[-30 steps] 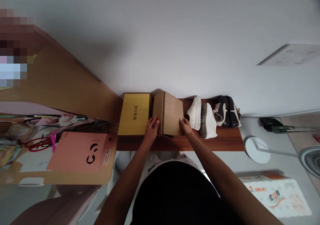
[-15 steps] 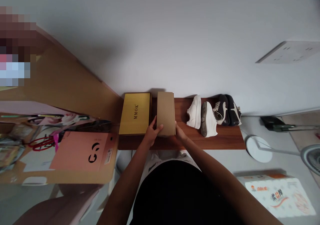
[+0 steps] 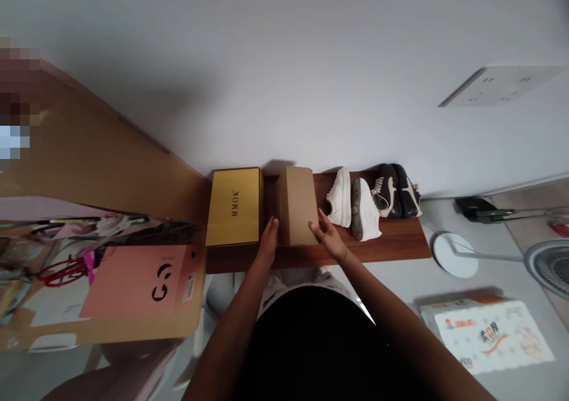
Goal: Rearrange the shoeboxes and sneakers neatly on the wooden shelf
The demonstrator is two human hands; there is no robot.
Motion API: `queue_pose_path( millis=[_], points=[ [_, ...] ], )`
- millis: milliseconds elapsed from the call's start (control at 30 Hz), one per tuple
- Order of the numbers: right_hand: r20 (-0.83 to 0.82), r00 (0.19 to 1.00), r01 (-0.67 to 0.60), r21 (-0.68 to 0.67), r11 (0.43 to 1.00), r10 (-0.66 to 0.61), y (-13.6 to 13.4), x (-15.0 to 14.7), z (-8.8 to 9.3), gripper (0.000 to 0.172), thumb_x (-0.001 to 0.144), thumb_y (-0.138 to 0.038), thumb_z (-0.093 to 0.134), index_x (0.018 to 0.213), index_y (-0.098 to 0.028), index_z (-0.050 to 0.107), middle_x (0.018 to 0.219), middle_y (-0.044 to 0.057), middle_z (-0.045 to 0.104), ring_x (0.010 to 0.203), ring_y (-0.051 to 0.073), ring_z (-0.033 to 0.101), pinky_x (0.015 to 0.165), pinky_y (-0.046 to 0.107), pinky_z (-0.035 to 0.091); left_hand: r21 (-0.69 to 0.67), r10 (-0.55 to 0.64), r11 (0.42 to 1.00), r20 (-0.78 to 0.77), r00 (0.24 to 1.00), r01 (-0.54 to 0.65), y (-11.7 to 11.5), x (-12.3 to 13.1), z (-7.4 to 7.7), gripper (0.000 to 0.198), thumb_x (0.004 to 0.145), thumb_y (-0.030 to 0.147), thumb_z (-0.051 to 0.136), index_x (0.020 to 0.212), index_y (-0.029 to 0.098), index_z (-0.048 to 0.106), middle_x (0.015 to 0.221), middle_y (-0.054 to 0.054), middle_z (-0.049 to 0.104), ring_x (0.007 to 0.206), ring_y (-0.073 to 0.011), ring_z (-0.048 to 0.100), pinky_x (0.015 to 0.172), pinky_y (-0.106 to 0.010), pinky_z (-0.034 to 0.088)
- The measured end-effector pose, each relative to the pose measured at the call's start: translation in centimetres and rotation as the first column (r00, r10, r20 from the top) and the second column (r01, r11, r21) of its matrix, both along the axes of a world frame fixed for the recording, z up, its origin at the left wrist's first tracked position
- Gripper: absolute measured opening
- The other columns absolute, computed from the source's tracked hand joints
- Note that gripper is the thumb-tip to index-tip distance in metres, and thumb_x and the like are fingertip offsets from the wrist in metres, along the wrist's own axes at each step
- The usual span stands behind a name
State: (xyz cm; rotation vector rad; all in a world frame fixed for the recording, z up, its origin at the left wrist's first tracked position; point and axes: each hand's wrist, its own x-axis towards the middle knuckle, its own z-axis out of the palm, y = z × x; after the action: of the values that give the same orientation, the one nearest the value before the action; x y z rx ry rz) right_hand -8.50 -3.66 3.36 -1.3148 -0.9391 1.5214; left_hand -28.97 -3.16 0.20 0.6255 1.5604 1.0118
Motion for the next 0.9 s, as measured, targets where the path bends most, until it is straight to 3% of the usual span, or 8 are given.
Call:
queue_pose_path(
  millis=[133,300,400,533,667,800,900],
  points=[
    [0.065,0.996,0.060,0.023,0.998,-0.061,-0.4,3.0,-0.8,0.089,0.079,-0.056,0.072,0.155,-0.026,0.035,0.144,0.013,0.057,0.123,0.027,0.061,0.103,0.046,0.050,-0.134,0.016,0.991,-0.081,0.997,-0.027,0.2,0.6,-2.3,0.065,0.083,0.057,0.068,0.134,0.018,0.060,0.151,-0.016,0.049,0.146,-0.0269,0.038,0.120,-0.041,0.029],
    [0.278,0.958,0.038,0.126,0.991,-0.072,-0.2,5.4,-1.7,0.067,0.081,-0.067,0.065,0.134,-0.025,0.063,0.143,0.010,0.058,0.136,0.027,0.050,0.118,0.048,0.034,-0.174,0.007,0.984,0.219,0.976,0.032,-0.8,0.8,-2.8,0.060,0.079,0.057,0.073,0.128,0.021,0.065,0.133,-0.013,0.066,0.127,-0.0270,0.060,0.105,-0.045,0.048],
    [0.284,0.955,0.066,0.081,0.995,-0.086,0.1,5.9,-1.7,0.065,0.080,-0.068,0.065,0.129,-0.025,0.067,0.143,0.008,0.059,0.138,0.029,0.049,0.120,0.051,0.032,-0.119,0.027,0.993,0.316,0.948,0.012,-1.3,0.6,-2.2,0.064,0.077,0.054,0.076,0.130,0.021,0.064,0.125,-0.011,0.071,0.116,-0.0250,0.066,0.101,-0.043,0.052],
    [0.182,0.983,0.014,-0.059,0.998,-0.003,0.8,6.0,-1.7,0.067,0.075,-0.059,0.076,0.130,-0.023,0.066,0.136,0.008,0.064,0.129,0.030,0.057,0.114,0.051,0.041,-0.040,0.062,0.998,0.220,0.974,-0.054,-1.1,0.2,-1.1,0.065,0.077,0.051,0.078,0.132,0.021,0.063,0.122,-0.009,0.072,0.115,-0.0223,0.067,0.105,-0.042,0.051],
    [0.075,0.991,-0.097,-0.134,0.986,0.107,2.4,5.4,-2.4,0.059,0.077,-0.055,0.074,0.127,-0.024,0.067,0.124,0.005,0.071,0.114,0.026,0.066,0.103,0.046,0.050,0.024,0.096,0.995,0.072,0.993,-0.098,0.0,-0.4,-0.3,0.059,0.076,0.042,0.080,0.129,0.021,0.066,0.124,-0.007,0.072,0.118,-0.0227,0.065,0.109,-0.042,0.047],
    [0.112,0.983,-0.117,-0.210,0.971,0.143,3.9,4.4,-3.9,0.056,0.079,-0.059,0.067,0.122,-0.024,0.068,0.099,0.003,0.076,0.087,0.021,0.070,0.084,0.040,0.058,0.061,0.098,0.994,-0.042,0.994,-0.095,1.3,-0.7,-0.1,0.054,0.078,0.036,0.078,0.129,0.021,0.067,0.124,-0.007,0.072,0.119,-0.0244,0.064,0.109,-0.043,0.046],
    [0.157,0.978,-0.113,-0.154,0.982,0.137,4.7,4.0,-5.1,0.055,0.077,-0.061,0.066,0.115,-0.021,0.070,0.089,0.002,0.075,0.083,0.020,0.068,0.082,0.038,0.057,0.063,0.099,0.994,-0.090,0.991,-0.093,2.0,-0.6,-0.6,0.053,0.079,0.034,0.076,0.129,0.021,0.067,0.124,-0.007,0.072,0.118,-0.0251,0.065,0.107,-0.043,0.047]
  ],
)
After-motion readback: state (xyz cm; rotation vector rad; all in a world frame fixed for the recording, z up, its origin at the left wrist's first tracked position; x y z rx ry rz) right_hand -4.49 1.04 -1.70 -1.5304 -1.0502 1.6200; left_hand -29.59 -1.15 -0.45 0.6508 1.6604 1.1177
